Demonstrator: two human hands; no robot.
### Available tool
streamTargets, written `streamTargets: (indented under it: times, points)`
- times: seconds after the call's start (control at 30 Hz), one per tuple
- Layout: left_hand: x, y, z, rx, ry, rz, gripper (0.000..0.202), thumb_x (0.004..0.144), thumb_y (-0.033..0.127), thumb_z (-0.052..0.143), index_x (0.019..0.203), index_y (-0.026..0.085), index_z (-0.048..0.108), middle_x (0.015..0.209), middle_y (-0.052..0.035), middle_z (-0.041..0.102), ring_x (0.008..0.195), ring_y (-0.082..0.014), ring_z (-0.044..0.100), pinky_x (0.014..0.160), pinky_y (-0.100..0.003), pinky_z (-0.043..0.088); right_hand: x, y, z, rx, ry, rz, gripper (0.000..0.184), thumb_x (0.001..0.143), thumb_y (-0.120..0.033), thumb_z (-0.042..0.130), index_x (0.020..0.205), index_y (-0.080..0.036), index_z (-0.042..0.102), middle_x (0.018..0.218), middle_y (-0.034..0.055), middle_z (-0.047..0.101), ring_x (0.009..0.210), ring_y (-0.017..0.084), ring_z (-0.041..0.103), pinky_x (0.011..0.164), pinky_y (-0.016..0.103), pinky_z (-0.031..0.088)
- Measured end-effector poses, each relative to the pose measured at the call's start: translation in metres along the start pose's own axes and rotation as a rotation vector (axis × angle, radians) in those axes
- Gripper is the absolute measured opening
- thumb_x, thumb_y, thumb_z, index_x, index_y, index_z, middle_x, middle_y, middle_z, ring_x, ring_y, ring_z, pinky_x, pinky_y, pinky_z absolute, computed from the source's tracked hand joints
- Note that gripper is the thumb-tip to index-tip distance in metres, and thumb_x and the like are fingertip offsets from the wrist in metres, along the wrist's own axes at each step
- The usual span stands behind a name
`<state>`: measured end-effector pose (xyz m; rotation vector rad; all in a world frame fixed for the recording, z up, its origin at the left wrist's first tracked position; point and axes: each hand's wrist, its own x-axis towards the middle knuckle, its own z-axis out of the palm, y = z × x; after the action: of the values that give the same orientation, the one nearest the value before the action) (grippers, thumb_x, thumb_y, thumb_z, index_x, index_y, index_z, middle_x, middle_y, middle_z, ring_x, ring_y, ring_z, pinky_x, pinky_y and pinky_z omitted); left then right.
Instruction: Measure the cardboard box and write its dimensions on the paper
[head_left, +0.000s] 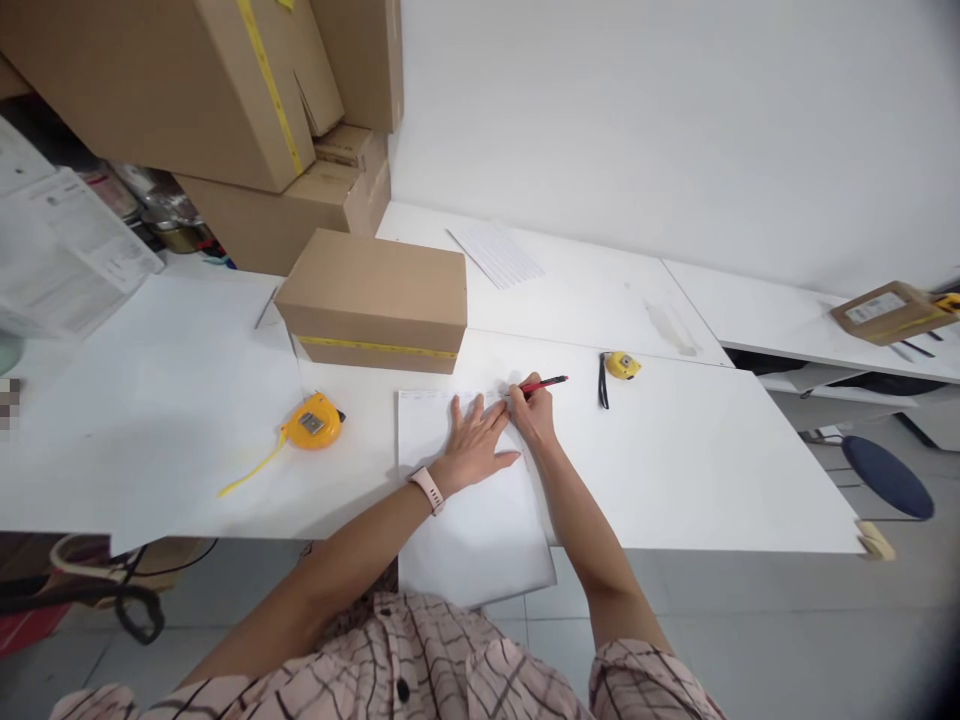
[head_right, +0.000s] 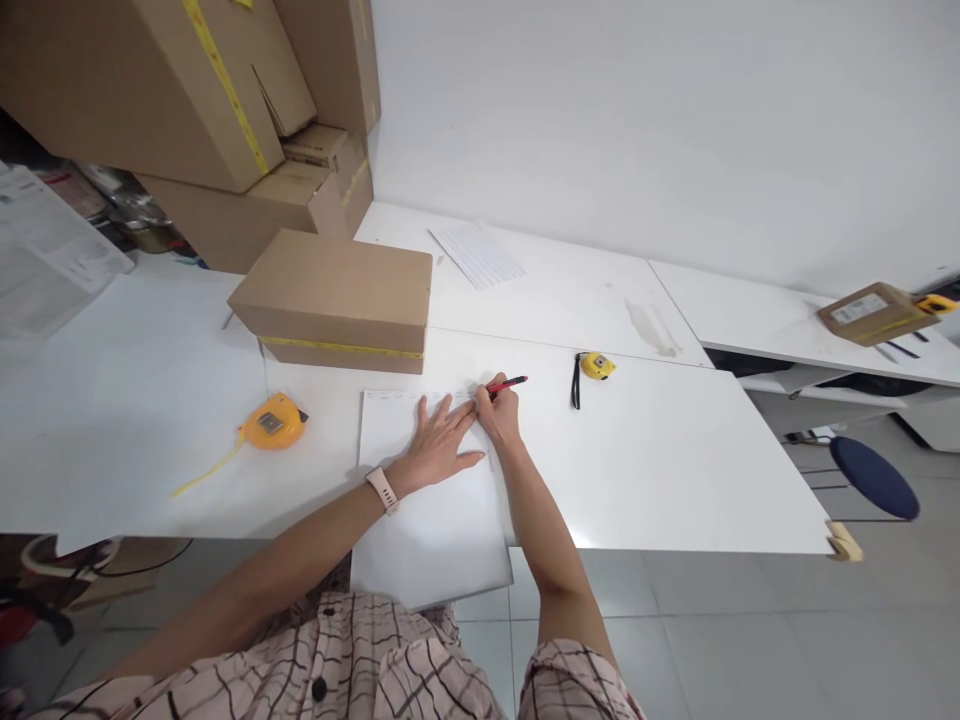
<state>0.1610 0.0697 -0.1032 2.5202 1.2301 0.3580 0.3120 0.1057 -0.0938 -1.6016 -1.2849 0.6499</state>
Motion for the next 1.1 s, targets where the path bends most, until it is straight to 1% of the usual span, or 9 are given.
streamTargets:
  times: [0.3, 0.6, 0.8, 1.1]
  points:
    - [-0.0001, 0.0001, -0.0006, 0.003, -0.002, 0.003, 0.067, 0.095, 0.058, 0.052, 0.153, 0.027, 0.041, 0.161, -0.0075, 0.041, 0.151, -0.0436, 0.022, 0.116, -0.076, 0.002, -0.0003, 0.0016, 0.0003, 0.008, 0.003, 0.013, 0.019, 0.082, -0.029, 0.055, 0.071, -0.024, 0.040, 0.055, -0.0076, 0.039, 0.053, 0.011, 0.038, 0.052, 0.027, 0.031]
    - [0.0000, 0.0004, -0.0017, -0.004, -0.008, -0.003, 0.066, 0.095, 0.059, 0.052, 0.153, 0.028, 0.041, 0.161, -0.0066, 0.040, 0.151, -0.0428, 0.022, 0.117, -0.075, 0.000, 0.0006, 0.0010, 0.0004, 0.023, 0.021, 0.007, 0.018, 0.081, -0.029, 0.054, 0.071, -0.025, 0.039, 0.055, -0.0077, 0.039, 0.053, 0.011, 0.038, 0.052, 0.026, 0.031]
    - [-0.0002, 0.0004, -0.0017, -0.006, -0.011, -0.007, 0.067, 0.095, 0.058, 0.052, 0.154, 0.029, 0.040, 0.162, -0.0067, 0.040, 0.152, -0.0428, 0.021, 0.117, -0.075, -0.001, 0.0000, -0.0005, 0.0006, 0.020, 0.011, 0.018, 0.019, 0.081, -0.029, 0.054, 0.070, -0.025, 0.038, 0.055, -0.0080, 0.037, 0.053, 0.011, 0.037, 0.052, 0.026, 0.031]
    - [0.0000, 0.0007, -0.0031, -0.007, -0.016, -0.006, 0.066, 0.095, 0.058, 0.052, 0.153, 0.028, 0.040, 0.162, -0.0063, 0.040, 0.152, -0.0426, 0.021, 0.117, -0.075, 0.000, 0.0000, -0.0008, 0.0011, 0.016, -0.003, 0.023, 0.020, 0.080, -0.031, 0.055, 0.070, -0.025, 0.039, 0.054, -0.0075, 0.040, 0.053, 0.011, 0.039, 0.051, 0.026, 0.032]
